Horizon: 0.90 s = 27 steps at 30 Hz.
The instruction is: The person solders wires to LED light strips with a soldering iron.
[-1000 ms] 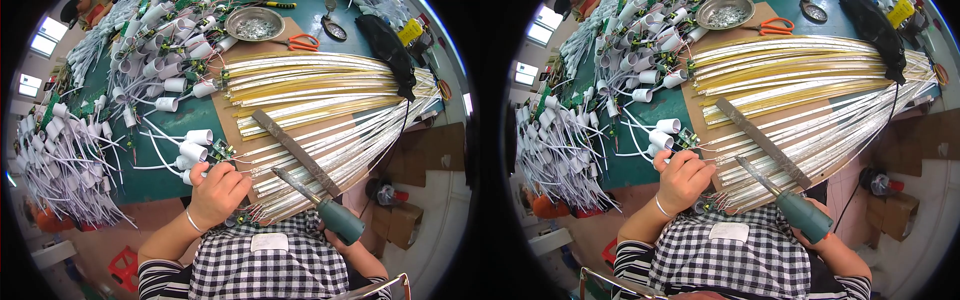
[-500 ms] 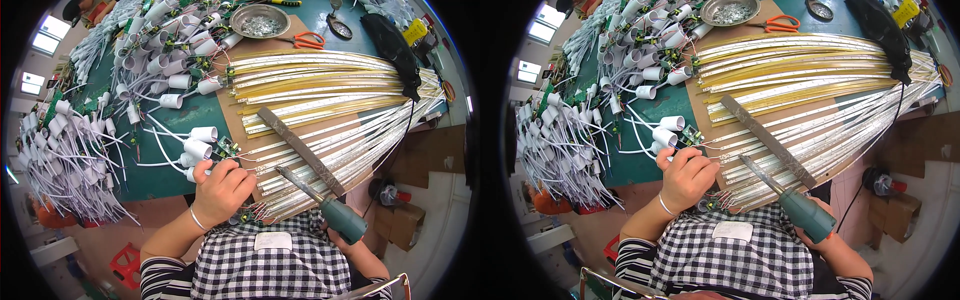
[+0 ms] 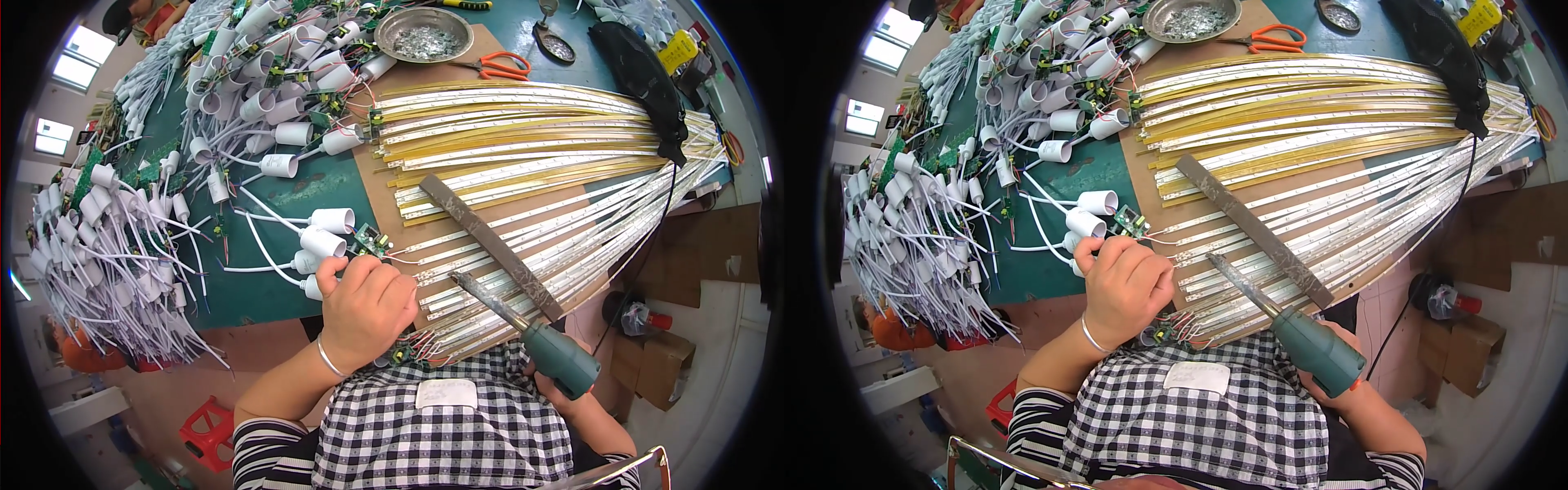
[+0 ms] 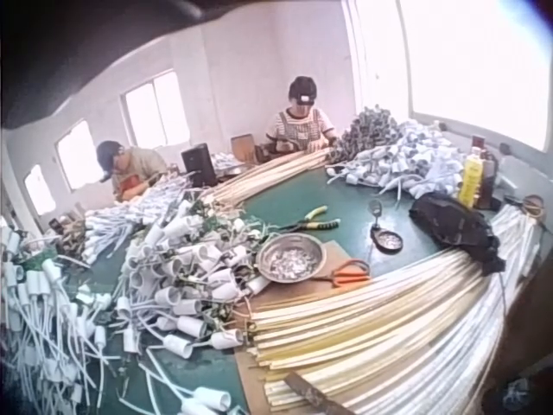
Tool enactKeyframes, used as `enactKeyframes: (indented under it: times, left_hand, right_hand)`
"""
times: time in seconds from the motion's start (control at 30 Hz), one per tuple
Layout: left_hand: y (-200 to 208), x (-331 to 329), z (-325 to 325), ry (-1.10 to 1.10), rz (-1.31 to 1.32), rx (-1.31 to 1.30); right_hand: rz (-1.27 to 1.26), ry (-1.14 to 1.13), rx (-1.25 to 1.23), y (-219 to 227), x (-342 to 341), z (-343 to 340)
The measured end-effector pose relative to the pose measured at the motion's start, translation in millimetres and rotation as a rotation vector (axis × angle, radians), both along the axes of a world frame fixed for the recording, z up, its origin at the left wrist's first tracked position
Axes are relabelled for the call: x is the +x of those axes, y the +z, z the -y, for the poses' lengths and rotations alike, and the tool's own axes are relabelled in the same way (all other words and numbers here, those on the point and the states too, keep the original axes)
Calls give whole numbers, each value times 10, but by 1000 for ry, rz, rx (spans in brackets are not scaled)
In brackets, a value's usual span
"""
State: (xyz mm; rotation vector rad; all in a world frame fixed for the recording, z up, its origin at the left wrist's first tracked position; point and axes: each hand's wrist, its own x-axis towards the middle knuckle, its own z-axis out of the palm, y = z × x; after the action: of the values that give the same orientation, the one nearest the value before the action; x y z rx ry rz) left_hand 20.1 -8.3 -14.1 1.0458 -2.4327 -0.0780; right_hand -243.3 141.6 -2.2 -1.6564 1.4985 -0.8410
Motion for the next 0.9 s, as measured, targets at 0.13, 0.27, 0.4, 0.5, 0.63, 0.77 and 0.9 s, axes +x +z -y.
enactKeyframes:
  times: [0.13,0.27,0.4,0.5,0.63,0.77,0.9]
  left_hand:
    - [2,2,-5,2,30,-1]
    - [6,-9,-9,-4,41,5]
    - [-8,-11,-6,-1,30,6]
    - [-12,-10,-8,1,34,-1]
    - [-19,-22,-14,10,29,-5]
    - [-24,-23,-8,12,31,-5]
    - [-13,-27,-5,13,37,13]
  right_hand:
    - [15,17,50,-5,-23,-30]
    - [128,-9,85,-40,-12,-20]
    - [87,34,22,-29,45,55]
    - [78,32,52,-54,44,51]
    - [62,62,42,-61,31,47]
    - [107,71,34,-38,47,94]
    - [46,89,12,-75,-22,31]
